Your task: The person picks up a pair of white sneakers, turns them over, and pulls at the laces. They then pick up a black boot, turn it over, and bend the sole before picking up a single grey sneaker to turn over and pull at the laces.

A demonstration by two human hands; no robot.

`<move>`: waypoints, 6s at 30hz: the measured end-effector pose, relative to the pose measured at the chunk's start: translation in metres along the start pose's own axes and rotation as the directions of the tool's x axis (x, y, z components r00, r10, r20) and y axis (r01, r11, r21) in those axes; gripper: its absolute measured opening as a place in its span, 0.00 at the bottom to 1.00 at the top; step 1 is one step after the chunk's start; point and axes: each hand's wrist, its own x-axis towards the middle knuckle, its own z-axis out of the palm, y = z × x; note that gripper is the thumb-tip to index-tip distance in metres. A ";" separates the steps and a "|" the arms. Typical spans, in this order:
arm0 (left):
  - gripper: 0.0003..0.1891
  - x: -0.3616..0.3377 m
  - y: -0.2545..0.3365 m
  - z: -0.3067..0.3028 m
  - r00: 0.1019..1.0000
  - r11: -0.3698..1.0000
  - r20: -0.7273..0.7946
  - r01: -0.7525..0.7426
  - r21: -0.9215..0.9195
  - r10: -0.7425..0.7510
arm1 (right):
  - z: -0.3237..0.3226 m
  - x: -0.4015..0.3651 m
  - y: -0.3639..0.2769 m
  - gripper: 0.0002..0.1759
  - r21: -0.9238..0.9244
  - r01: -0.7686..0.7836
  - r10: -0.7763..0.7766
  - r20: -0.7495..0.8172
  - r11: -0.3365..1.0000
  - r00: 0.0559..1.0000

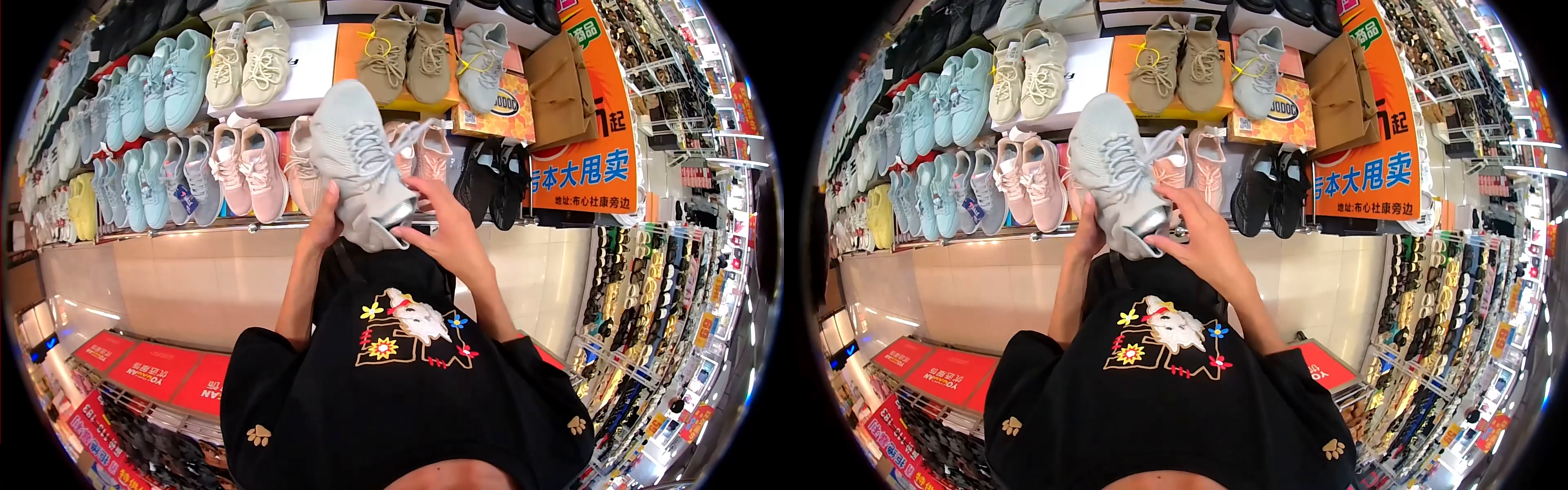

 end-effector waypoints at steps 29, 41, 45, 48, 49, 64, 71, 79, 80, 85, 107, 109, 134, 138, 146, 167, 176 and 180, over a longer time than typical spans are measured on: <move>0.44 0.000 -0.027 0.014 0.999 0.964 -0.005 -0.042 0.264 0.045 | 0.009 0.019 0.025 0.14 -0.264 -0.041 -0.034 -0.274 0.964 0.961; 0.46 0.004 -0.006 0.007 0.915 0.913 0.404 0.150 -0.379 0.017 | -0.054 -0.003 0.014 0.12 0.183 -0.175 0.221 -0.275 0.967 0.936; 0.43 0.003 -0.007 0.017 0.979 0.973 0.183 0.124 -0.195 -0.088 | -0.084 -0.001 -0.031 0.11 0.034 -0.134 0.135 -0.433 0.990 0.891; 0.40 0.004 -0.017 0.003 0.968 0.978 0.214 0.159 -0.135 -0.128 | -0.071 0.011 -0.037 0.14 -0.129 0.103 -0.156 -0.529 0.986 0.834; 0.39 0.003 -0.017 0.003 0.964 0.982 0.212 0.177 -0.068 -0.159 | -0.056 0.025 -0.023 0.15 -0.212 0.102 -0.192 -0.460 0.972 0.867; 0.41 -0.007 -0.025 0.002 0.975 0.977 0.064 0.211 0.025 -0.212 | -0.024 0.018 0.026 0.13 -0.130 -0.196 0.141 -0.347 0.972 0.927; 0.43 -0.013 -0.026 -0.004 0.974 0.975 -0.037 0.223 0.016 -0.222 | -0.010 -0.036 0.079 0.13 -0.166 -0.417 0.356 -0.305 0.894 0.883; 0.51 -0.037 -0.082 -0.073 0.948 0.945 -0.053 0.306 -0.115 -0.314 | 0.014 -0.085 0.085 0.12 -0.122 -0.559 0.522 -0.239 0.820 0.819; 0.51 -0.043 -0.082 -0.068 0.948 0.946 -0.070 0.300 -0.123 -0.310 | 0.014 -0.093 0.088 0.12 -0.119 -0.558 0.528 -0.212 0.821 0.822; 0.48 -0.079 -0.077 -0.030 0.961 0.944 -0.018 0.269 -0.190 -0.278 | -0.002 -0.121 0.109 0.13 -0.369 -0.555 0.499 -0.243 0.746 0.832; 0.35 -0.158 -0.333 -0.125 0.773 0.973 -0.604 0.229 -0.023 -0.196 | 0.011 -0.622 0.450 0.19 -0.101 -0.789 0.776 -0.144 0.606 0.614; 0.35 -0.165 -0.332 -0.138 0.787 0.993 -0.612 0.116 0.020 -0.079 | 0.021 -0.661 0.465 0.20 -0.119 -0.739 0.721 -0.166 0.663 0.673; 0.34 -0.180 -0.340 -0.164 0.777 0.982 -0.621 0.180 0.063 -0.102 | 0.021 -0.621 0.432 0.20 0.099 -0.810 0.815 -0.132 0.578 0.565; 0.33 -0.186 -0.336 -0.161 0.761 0.979 -0.640 0.190 0.070 -0.102 | 0.022 -0.613 0.424 0.20 0.131 -0.806 0.816 -0.126 0.577 0.564; 0.29 -0.190 -0.277 -0.063 0.924 0.970 -0.302 0.204 -0.135 -0.236 | -0.009 -0.507 0.398 0.18 0.723 -0.556 0.826 -0.036 0.410 0.562; 0.20 -0.145 -0.207 0.141 0.816 0.811 0.057 0.578 -0.090 -0.575 | -0.032 -0.232 0.138 0.48 0.787 -0.438 0.435 0.243 0.435 0.867; 0.35 -0.135 -0.183 0.099 0.941 0.993 -0.319 0.102 -0.058 -0.115 | -0.042 -0.173 0.158 0.49 0.855 -0.364 0.555 0.110 0.370 0.824; 0.39 -0.127 -0.158 0.106 0.969 0.993 -0.248 0.045 0.105 -0.017 | -0.049 -0.141 0.150 0.47 0.872 -0.262 0.560 -0.016 0.413 0.828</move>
